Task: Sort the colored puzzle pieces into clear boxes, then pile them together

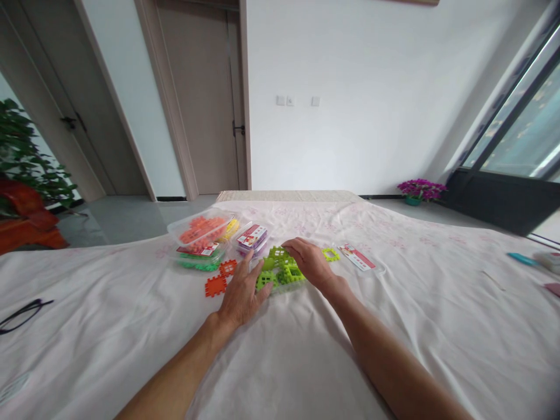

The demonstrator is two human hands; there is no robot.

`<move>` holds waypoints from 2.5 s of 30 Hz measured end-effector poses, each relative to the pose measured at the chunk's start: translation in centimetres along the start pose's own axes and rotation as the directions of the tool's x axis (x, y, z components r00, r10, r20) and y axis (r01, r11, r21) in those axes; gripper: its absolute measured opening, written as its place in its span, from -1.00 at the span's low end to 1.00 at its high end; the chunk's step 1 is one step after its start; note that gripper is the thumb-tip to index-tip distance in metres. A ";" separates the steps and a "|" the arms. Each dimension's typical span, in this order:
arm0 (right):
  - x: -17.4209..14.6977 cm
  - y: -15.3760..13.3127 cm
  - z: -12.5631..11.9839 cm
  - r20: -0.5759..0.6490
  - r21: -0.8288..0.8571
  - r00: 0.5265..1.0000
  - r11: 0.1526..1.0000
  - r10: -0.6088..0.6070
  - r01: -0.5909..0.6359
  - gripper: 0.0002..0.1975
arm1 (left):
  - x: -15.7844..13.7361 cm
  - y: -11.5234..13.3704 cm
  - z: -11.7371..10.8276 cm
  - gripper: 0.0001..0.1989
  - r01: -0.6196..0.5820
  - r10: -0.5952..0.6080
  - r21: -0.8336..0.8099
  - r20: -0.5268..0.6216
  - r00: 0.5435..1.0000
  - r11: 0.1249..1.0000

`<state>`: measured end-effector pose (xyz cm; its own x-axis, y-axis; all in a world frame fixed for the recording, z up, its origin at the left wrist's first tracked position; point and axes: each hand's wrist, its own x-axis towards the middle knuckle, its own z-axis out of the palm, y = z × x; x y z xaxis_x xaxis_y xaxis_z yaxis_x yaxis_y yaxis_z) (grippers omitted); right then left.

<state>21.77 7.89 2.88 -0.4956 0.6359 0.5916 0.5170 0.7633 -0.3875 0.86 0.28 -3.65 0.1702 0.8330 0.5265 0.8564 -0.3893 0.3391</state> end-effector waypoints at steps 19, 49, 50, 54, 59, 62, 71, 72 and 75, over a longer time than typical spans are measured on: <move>0.3 -0.1 1.6 0.219 -0.180 0.973 0.983 0.067 -0.027 -0.84 | 0.1 0.3 -0.2 -0.41 0.023 -0.023 -0.022 0.011 1.000 0.999; 0.2 -0.6 1.6 0.258 -0.010 0.964 0.998 -0.059 0.063 -0.59 | 0.0 0.4 -0.3 -0.42 0.001 -0.001 0.000 0.016 1.000 1.000; 0.2 -0.8 1.7 0.256 -0.001 0.965 0.998 -0.055 0.057 -0.60 | 0.1 0.4 -0.3 -0.42 -0.001 0.001 0.000 0.019 1.000 1.000; 0.2 -0.9 2.1 0.239 0.019 0.971 1.000 -0.014 0.010 -0.67 | 0.1 0.4 -0.4 -0.42 -0.007 0.007 -0.005 0.034 0.999 1.000; 0.2 -0.4 2.4 0.163 -0.005 0.985 0.999 0.049 -0.049 -0.71 | 0.0 0.4 -0.3 -0.46 -0.023 0.023 -0.029 -0.004 1.000 0.999; 0.2 -0.2 2.4 0.131 0.003 0.990 0.999 0.052 -0.053 -0.69 | 0.0 0.6 -0.4 -0.53 -0.036 0.034 -0.039 -0.038 0.999 0.999; 0.2 -0.3 2.5 0.195 -0.052 0.981 0.999 0.011 -0.001 -0.69 | 0.1 1.1 -0.8 -0.71 -0.042 0.041 -0.031 -0.030 0.999 0.999; 0.2 -0.3 2.4 0.192 -0.051 0.981 0.999 0.009 0.001 -0.70 | 0.1 1.1 -0.8 -0.71 -0.043 0.042 -0.028 -0.029 0.999 0.999; 0.2 -0.6 2.2 0.217 -0.049 0.976 0.998 -0.016 0.027 -0.71 | 0.1 1.0 -0.7 -0.71 -0.043 0.043 -0.018 -0.023 0.999 0.999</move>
<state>19.88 7.80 1.66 -0.6432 0.6335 0.4302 0.5370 0.7736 -0.3363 1.35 -0.28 -2.69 0.1952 0.8064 0.5582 0.8393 -0.4318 0.3303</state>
